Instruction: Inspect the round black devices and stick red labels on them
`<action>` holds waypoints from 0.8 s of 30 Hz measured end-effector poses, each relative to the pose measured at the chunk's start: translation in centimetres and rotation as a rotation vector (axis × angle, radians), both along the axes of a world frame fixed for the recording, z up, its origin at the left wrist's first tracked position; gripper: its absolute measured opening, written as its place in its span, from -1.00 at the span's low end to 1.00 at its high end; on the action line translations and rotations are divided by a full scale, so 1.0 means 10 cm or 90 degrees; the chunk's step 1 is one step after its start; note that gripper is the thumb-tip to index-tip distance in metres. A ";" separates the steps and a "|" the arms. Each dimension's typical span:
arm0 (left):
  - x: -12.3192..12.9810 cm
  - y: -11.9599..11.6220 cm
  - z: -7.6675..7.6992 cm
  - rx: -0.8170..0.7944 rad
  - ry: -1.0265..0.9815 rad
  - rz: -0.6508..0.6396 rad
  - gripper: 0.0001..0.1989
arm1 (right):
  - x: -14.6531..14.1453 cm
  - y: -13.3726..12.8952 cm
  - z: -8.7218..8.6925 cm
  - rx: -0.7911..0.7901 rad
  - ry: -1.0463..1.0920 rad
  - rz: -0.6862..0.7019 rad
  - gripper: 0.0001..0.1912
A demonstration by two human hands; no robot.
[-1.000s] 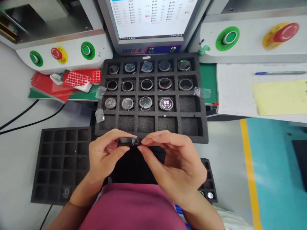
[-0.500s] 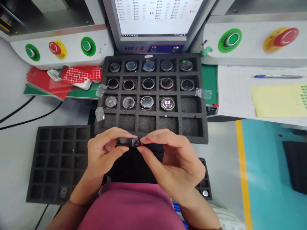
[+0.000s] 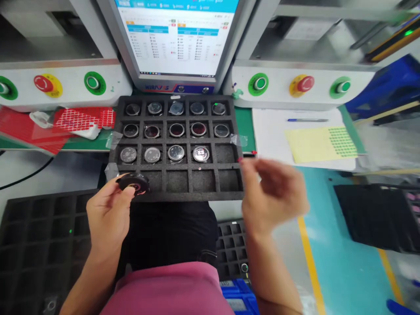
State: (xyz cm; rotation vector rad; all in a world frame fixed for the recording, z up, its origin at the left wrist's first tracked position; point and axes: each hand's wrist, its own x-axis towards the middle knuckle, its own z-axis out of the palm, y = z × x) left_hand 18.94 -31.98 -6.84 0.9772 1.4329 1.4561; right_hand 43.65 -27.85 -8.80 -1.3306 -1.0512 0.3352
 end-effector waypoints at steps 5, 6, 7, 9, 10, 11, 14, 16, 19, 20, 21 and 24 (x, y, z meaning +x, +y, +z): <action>0.09 0.06 0.00 -0.058 -0.071 -0.060 -0.74 | 0.57 0.82 -0.42 -0.164 0.070 0.006 -0.55; 0.12 0.08 0.02 -0.071 -0.083 -0.073 -0.74 | 0.61 0.92 -0.48 -0.181 0.081 0.006 -0.48; 0.15 0.09 0.04 -0.085 -0.096 -0.086 -0.73 | 0.63 1.00 -0.50 -0.194 0.091 0.008 -0.43; 0.20 0.13 0.09 -0.112 -0.120 -0.111 -0.73 | 0.62 1.05 -0.44 -0.209 0.108 0.022 -0.40; 0.22 0.14 0.11 -0.126 -0.131 -0.123 -0.72 | 0.59 1.03 -0.36 -0.215 0.116 0.036 -0.42; 0.24 0.16 0.12 -0.138 -0.140 -0.129 -0.71 | 0.55 0.97 -0.25 -0.210 0.127 0.052 -0.45; 0.28 0.19 0.14 -0.163 -0.159 -0.133 -0.63 | 0.38 0.70 0.14 -0.157 0.178 0.169 -0.56; 0.31 0.20 0.13 -0.171 -0.163 -0.139 -0.58 | 0.21 0.49 0.36 -0.158 0.216 0.313 -0.52; 0.36 0.20 0.11 -0.166 -0.174 -0.177 -0.55 | -0.09 0.24 0.50 -0.199 0.265 0.456 -0.45; 0.38 0.19 0.10 -0.161 -0.181 -0.189 -0.54 | -0.19 0.19 0.51 -0.216 0.277 0.482 -0.44; 0.39 0.18 0.09 -0.153 -0.189 -0.196 -0.52 | -0.28 0.15 0.50 -0.229 0.289 0.498 -0.44; 0.42 0.14 0.07 -0.127 -0.211 -0.188 -0.48 | -0.48 0.10 0.43 -0.235 0.334 0.523 -0.46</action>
